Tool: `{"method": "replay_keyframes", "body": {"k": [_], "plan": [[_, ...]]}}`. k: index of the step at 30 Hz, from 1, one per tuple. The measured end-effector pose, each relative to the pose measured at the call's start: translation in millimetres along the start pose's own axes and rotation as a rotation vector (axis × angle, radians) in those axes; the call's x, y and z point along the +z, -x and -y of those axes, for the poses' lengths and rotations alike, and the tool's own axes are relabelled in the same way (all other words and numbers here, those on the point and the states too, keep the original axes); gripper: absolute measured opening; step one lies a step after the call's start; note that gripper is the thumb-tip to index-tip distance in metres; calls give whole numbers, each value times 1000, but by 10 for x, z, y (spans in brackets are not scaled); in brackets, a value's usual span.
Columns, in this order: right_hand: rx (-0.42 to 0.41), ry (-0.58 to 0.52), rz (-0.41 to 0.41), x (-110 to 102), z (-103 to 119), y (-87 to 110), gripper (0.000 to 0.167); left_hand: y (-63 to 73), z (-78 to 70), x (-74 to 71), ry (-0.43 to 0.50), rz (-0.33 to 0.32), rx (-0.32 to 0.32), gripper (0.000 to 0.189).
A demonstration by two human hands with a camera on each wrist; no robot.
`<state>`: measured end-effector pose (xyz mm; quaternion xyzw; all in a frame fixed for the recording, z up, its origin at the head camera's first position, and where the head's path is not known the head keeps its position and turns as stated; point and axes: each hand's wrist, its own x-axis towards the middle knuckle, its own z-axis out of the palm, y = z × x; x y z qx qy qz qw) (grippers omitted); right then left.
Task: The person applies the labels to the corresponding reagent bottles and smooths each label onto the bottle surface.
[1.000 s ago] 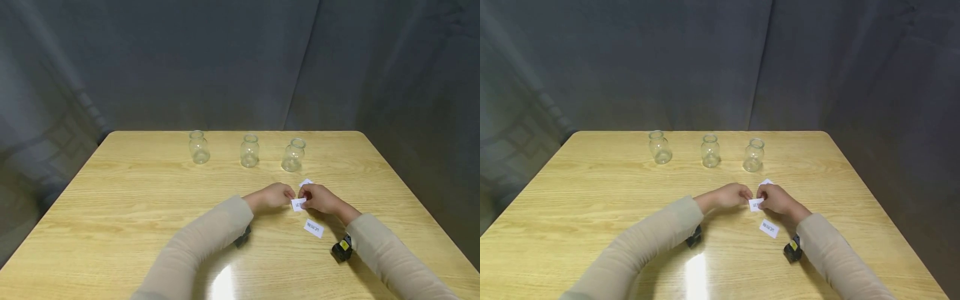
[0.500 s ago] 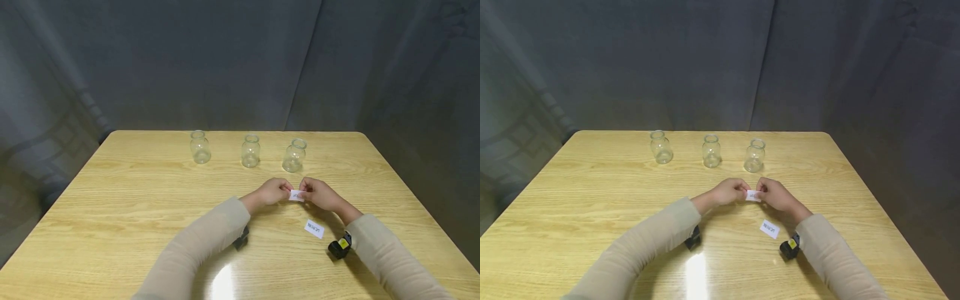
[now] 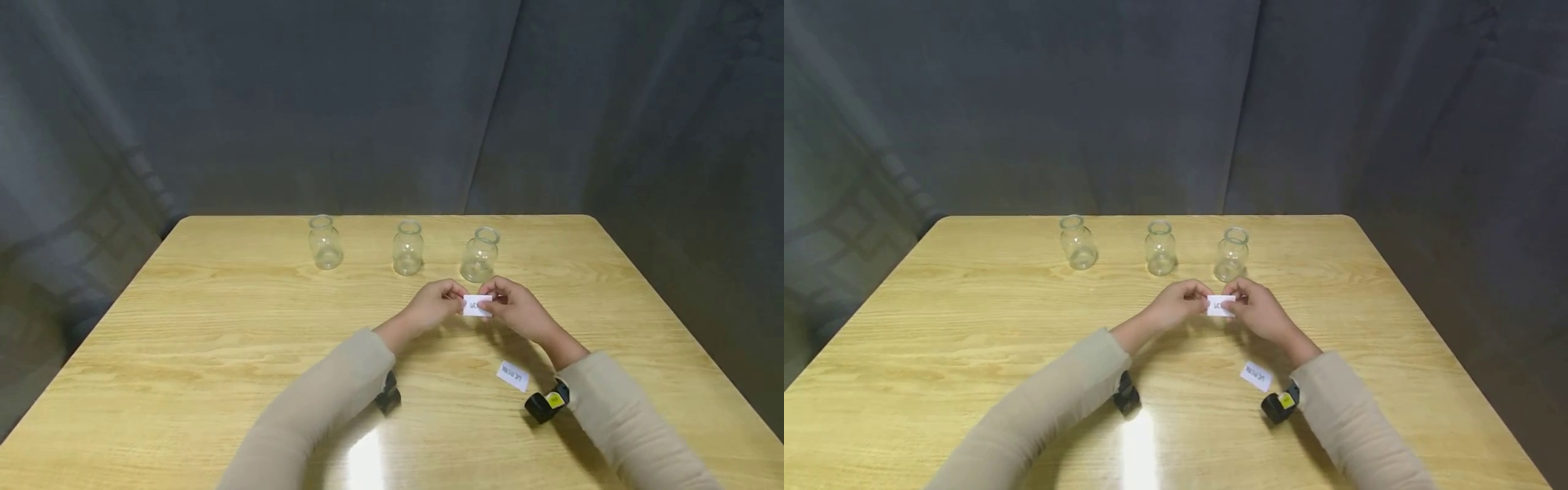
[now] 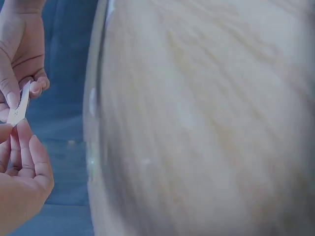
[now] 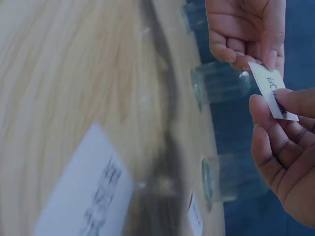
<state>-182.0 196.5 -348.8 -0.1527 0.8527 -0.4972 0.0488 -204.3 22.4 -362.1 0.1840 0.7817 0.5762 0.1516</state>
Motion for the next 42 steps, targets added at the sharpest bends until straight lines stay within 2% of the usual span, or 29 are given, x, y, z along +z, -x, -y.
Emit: {"method": "replay_keyframes", "body": {"k": [5, 11, 21, 29, 33, 42], "plan": [[-42, -2, -40, 48, 84, -9, 13, 49, -16, -81, 56, -3, 1, 12], [-96, -113, -60, 97, 225, -12, 14, 149, -104, -212, 168, -3, 14, 14], [-114, -145, -67, 169, 441, 56, 15, 444, -352, -386, 310, 40, 65, 16], [-152, -178, -12, 202, 510, 93, 14, 441, -189, -430, 348, 84, 95, 19], [-165, -183, 5, 217, 502, 100, 13, 479, -172, -448, 341, 102, 115, 19], [-197, -208, 35, 251, 511, 117, 12, 519, -118, -455, 433, 132, 135, 20]]}}
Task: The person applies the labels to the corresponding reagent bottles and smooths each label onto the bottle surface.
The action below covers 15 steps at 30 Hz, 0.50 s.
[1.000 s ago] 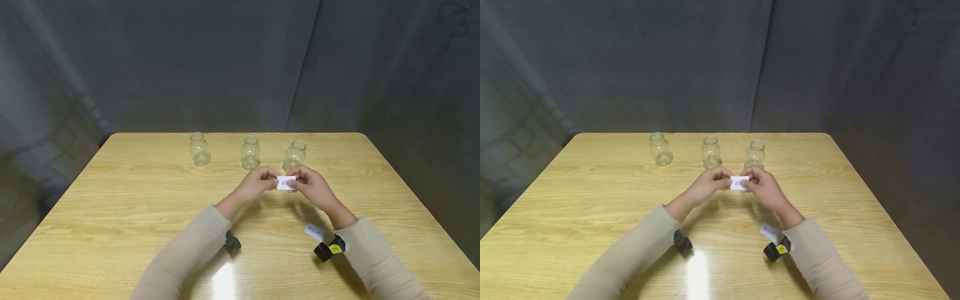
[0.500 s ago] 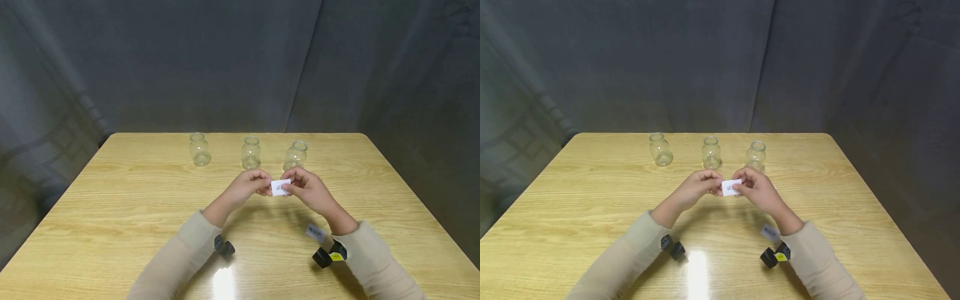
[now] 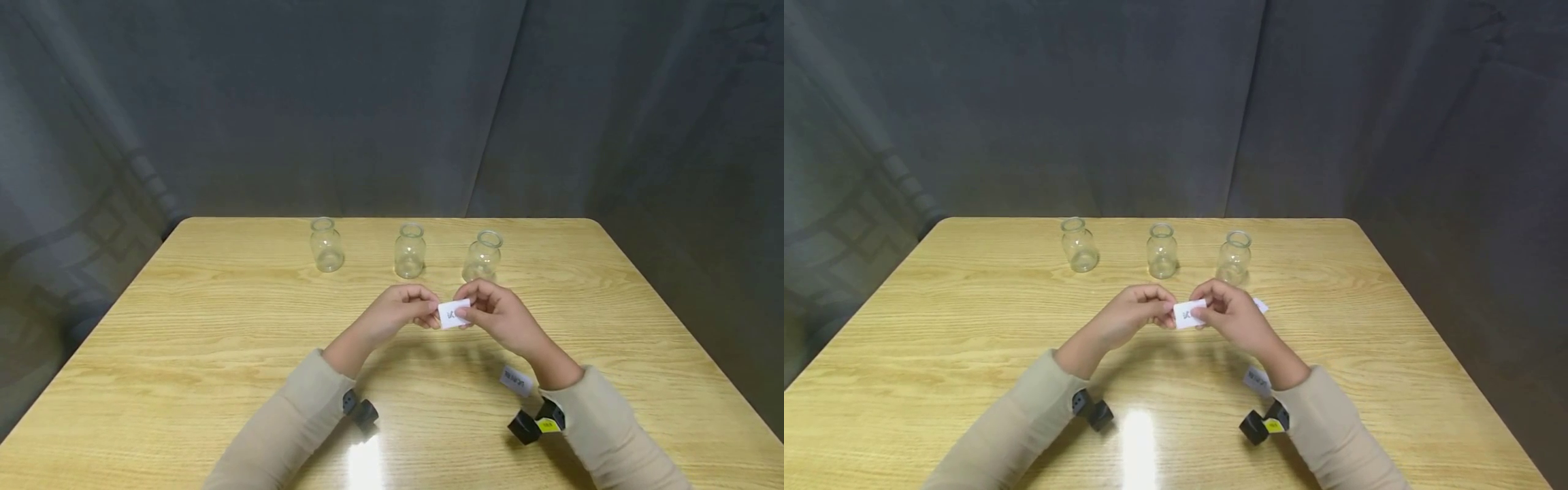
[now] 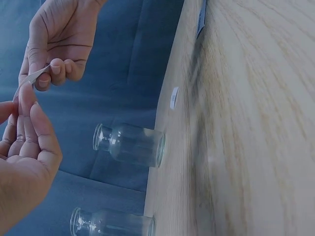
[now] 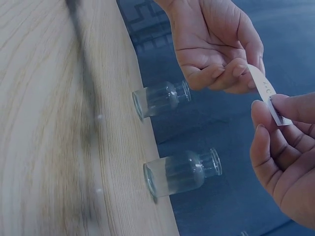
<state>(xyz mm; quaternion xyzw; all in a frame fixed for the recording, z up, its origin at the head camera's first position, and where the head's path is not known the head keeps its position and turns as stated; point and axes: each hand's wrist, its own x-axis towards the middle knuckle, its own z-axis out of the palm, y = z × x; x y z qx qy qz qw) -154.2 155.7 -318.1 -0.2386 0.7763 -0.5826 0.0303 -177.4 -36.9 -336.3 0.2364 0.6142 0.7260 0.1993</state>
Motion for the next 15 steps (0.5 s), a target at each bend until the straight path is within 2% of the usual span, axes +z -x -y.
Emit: {"method": "replay_keyframes", "body": {"k": [15], "plan": [[40, -11, -4, 80, -24, -22, 13, 67, 18, -56, 7, 5, -15, 17]]}}
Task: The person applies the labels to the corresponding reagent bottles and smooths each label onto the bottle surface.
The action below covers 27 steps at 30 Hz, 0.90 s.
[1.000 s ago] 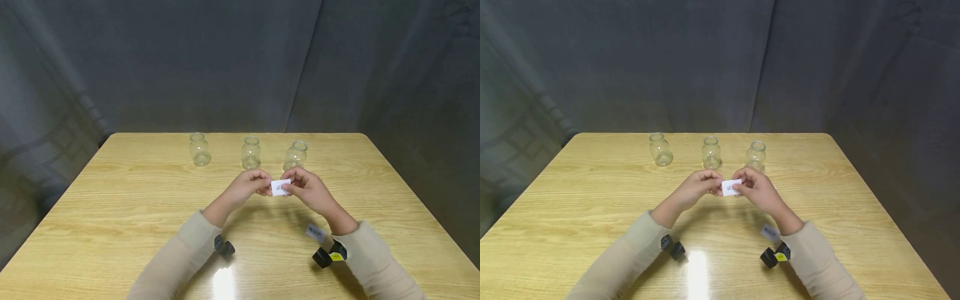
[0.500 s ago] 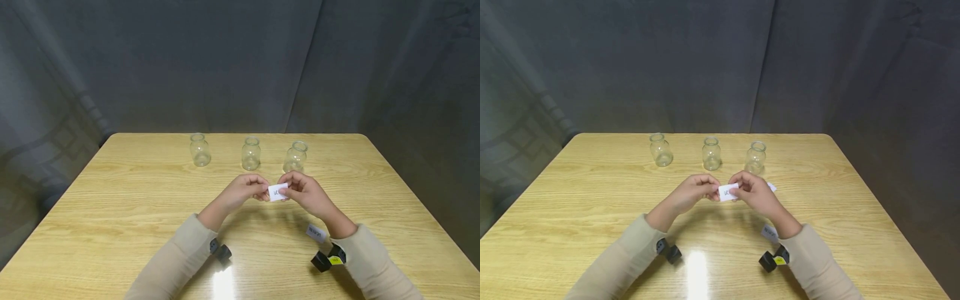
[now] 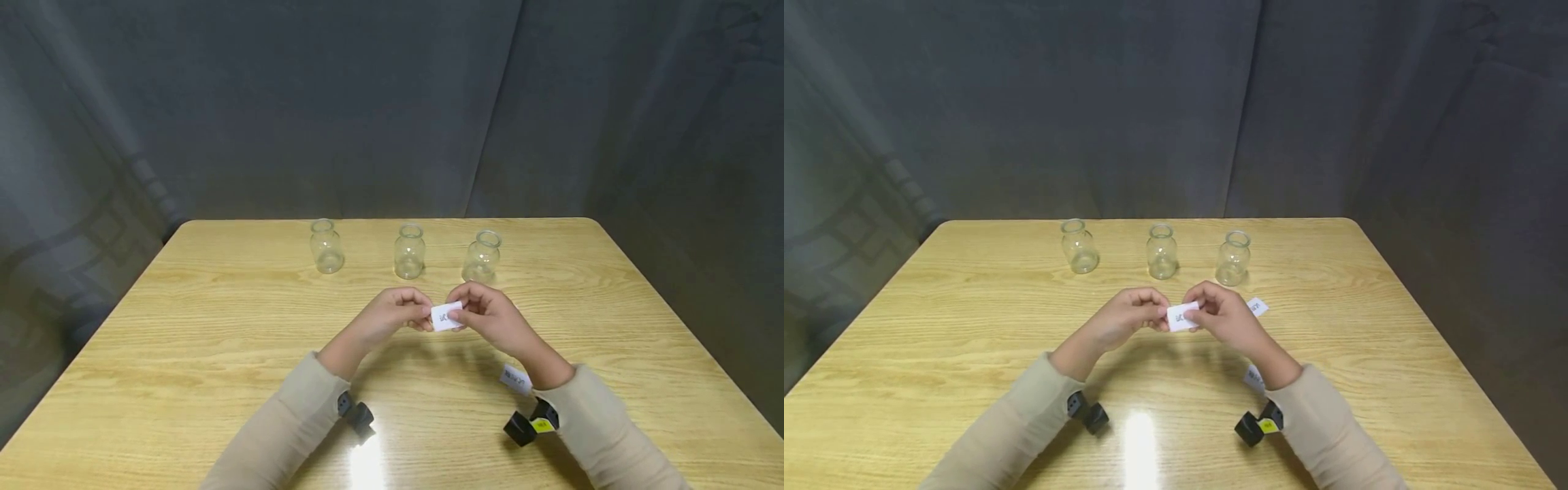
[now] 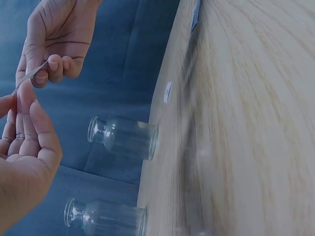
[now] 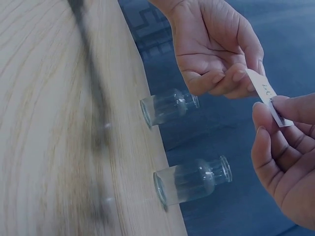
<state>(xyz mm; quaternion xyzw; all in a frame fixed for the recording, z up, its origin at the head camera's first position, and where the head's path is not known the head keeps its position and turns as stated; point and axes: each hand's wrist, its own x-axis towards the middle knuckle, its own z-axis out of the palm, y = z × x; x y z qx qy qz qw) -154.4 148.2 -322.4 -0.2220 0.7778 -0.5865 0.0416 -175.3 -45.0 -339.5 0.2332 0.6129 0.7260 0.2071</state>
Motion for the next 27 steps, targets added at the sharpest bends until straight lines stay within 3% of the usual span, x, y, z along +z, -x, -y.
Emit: {"method": "replay_keyframes", "body": {"k": [10, 20, 27], "plan": [[23, 115, -75, 23, 18, -23, 14, 7, -16, -48, -63, -80, -13, 17], [27, 164, -178, 9, 4, 0, 17, -23, 35, -71, -68, -94, -28, 16], [26, 134, -114, 81, -64, 10, 15, -13, 50, -67, -104, -93, -43, 17]]}}
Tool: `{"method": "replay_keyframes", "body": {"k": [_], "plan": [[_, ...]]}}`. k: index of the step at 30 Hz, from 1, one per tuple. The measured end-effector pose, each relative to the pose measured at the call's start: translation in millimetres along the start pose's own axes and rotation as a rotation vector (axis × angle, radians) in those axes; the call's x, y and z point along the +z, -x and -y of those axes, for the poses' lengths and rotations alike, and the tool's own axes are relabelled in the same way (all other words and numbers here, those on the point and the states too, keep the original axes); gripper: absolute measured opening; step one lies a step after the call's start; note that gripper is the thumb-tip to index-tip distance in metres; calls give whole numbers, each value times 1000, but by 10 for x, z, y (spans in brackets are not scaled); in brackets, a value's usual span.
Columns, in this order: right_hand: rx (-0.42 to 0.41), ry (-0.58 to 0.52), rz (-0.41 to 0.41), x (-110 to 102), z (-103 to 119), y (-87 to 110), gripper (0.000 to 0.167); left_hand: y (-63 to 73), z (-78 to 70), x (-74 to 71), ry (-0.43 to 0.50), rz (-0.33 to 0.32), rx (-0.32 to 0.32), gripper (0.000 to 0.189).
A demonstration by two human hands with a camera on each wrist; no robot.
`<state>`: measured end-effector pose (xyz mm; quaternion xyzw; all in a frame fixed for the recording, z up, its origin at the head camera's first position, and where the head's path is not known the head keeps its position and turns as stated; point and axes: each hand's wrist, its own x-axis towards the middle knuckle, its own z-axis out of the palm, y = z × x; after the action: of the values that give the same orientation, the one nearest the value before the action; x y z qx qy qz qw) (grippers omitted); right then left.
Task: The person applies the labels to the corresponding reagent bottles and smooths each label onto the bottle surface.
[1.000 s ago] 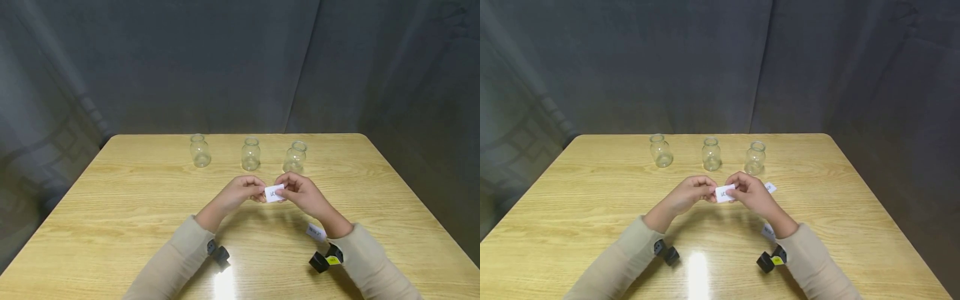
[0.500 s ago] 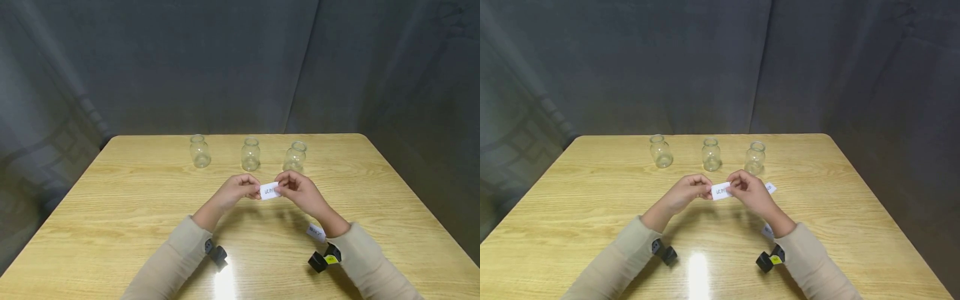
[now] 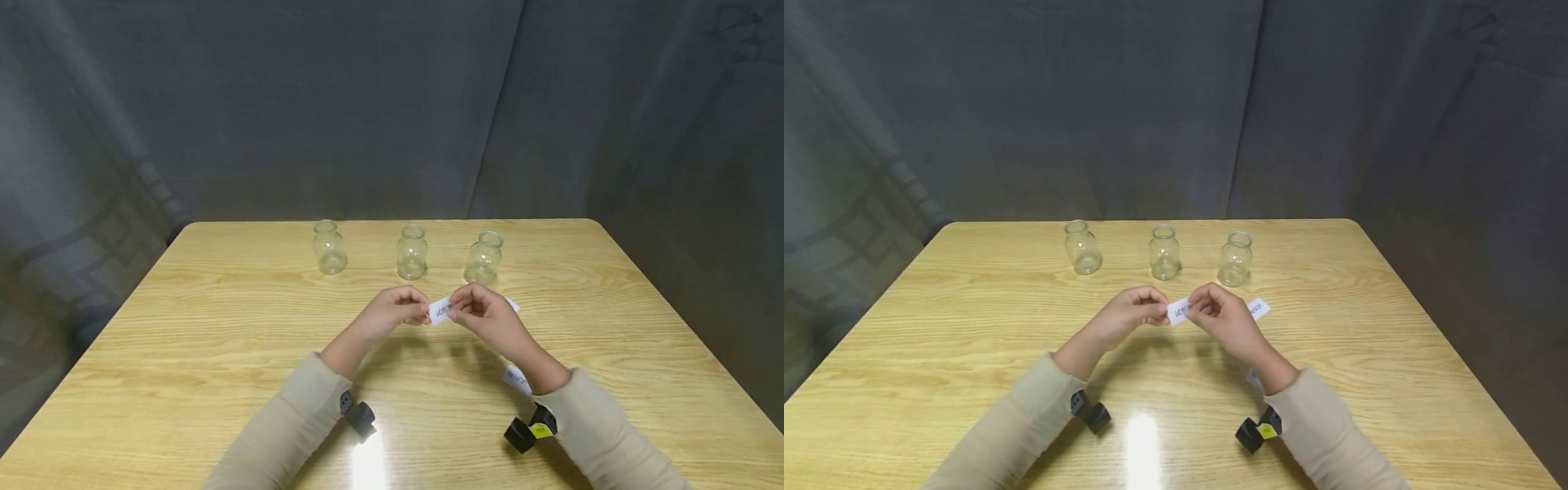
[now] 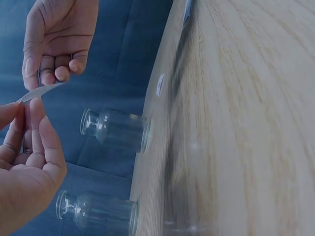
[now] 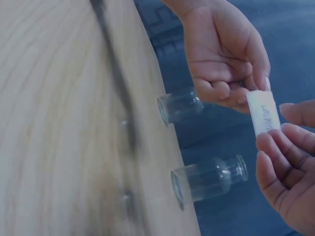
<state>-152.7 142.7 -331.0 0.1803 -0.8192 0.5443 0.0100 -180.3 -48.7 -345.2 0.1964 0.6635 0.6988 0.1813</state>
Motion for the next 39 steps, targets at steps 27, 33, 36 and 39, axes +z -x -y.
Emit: {"method": "replay_keyframes", "body": {"k": [27, 33, 36, 39], "plan": [[14, -6, 28, 143, -25, -18, 13, -40, 18, 62, -89, 15, -51, 16], [2, 7, 16, 124, -14, -15, 11, -35, 9, 58, -95, 19, -35, 14], [-11, -3, 15, 127, -36, -15, 13, -30, 17, 55, -91, 17, -34, 11], [-23, 7, 20, 132, -54, -11, 16, -22, 33, 52, -81, 12, -39, 7]]}}
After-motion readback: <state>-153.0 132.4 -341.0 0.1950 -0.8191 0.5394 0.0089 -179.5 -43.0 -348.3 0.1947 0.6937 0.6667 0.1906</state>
